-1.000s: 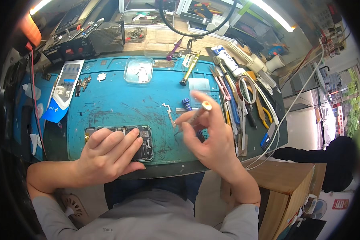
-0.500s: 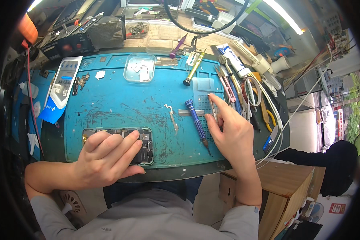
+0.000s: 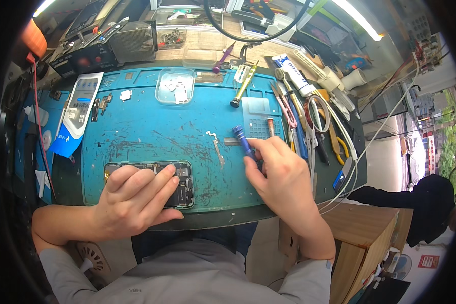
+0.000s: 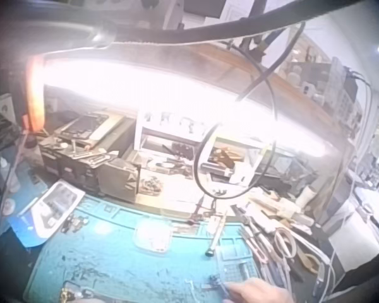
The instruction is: The person uses a screwdriver and tweezers to remove and reposition small components and screws inside a disassembled smartphone on a blue workbench. The person repeatedly picks up and places screws and parts, occasionally using tweezers to adjust internal components.
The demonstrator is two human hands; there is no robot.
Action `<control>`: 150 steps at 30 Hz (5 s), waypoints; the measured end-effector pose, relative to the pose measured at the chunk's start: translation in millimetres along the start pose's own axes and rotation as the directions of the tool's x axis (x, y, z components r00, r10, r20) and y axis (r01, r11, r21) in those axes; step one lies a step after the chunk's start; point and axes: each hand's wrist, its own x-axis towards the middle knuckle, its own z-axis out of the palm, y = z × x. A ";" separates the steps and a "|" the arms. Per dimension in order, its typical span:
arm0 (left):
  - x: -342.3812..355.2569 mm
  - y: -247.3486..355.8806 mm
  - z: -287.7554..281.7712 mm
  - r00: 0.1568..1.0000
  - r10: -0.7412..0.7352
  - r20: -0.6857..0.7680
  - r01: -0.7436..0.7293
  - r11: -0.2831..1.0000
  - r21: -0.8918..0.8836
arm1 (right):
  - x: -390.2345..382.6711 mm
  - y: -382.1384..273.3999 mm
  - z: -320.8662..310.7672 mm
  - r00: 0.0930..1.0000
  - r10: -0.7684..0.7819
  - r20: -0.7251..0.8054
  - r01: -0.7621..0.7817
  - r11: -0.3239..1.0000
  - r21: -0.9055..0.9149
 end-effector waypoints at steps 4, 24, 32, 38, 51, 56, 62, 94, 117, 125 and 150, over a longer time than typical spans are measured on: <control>0.6 -0.5 0.8 1.000 0.003 0.003 -0.003 1.000 0.000 | -2.3 -3.9 -1.3 0.961 0.239 -0.140 -0.129 0.834 0.537; 1.3 -1.6 -2.4 0.998 0.032 0.047 -0.034 0.999 0.028 | 20.6 -12.9 36.0 0.907 -0.353 -0.230 0.420 0.734 0.533; 1.3 -1.0 -1.2 0.999 0.024 0.046 -0.025 1.000 0.017 | 24.0 -9.2 39.2 0.879 -0.399 -0.260 0.474 0.675 0.565; 1.5 -1.4 -2.5 0.998 0.011 0.057 -0.010 1.000 -0.020 | 22.9 -7.0 40.5 0.871 -0.389 -0.301 0.492 0.667 0.560; 1.4 0.6 -1.1 0.999 -0.010 0.054 0.010 1.000 -0.011 | 24.3 -7.2 43.0 0.866 -0.386 -0.319 0.501 0.661 0.559; 1.8 1.1 -1.2 0.998 -0.013 0.056 0.014 1.000 -0.010 | 23.8 -5.8 41.1 0.867 -0.381 -0.322 0.499 0.664 0.557; 1.4 1.0 -1.1 0.998 -0.014 0.054 0.015 1.000 -0.012 | 19.4 -7.4 34.8 0.911 -0.322 -0.259 0.413 0.746 0.523; 0.7 0.9 -0.8 0.999 -0.011 0.054 0.011 1.000 -0.008 | 20.0 -6.1 35.1 0.817 -0.495 -0.297 0.575 0.656 0.489; -1.3 6.8 2.0 0.993 -0.053 0.105 0.052 0.999 0.009 | 26.7 -10.6 38.8 0.725 -0.567 -0.391 0.688 0.585 0.429; 1.7 7.1 1.6 0.994 -0.046 0.100 0.042 0.998 0.042 | 29.1 -14.7 26.9 0.763 -0.591 -0.261 0.643 0.653 0.401; 3.7 4.3 1.3 0.998 0.003 0.070 -0.008 0.997 0.072 | 51.1 -24.9 28.7 0.646 -0.691 -0.325 0.764 0.589 0.265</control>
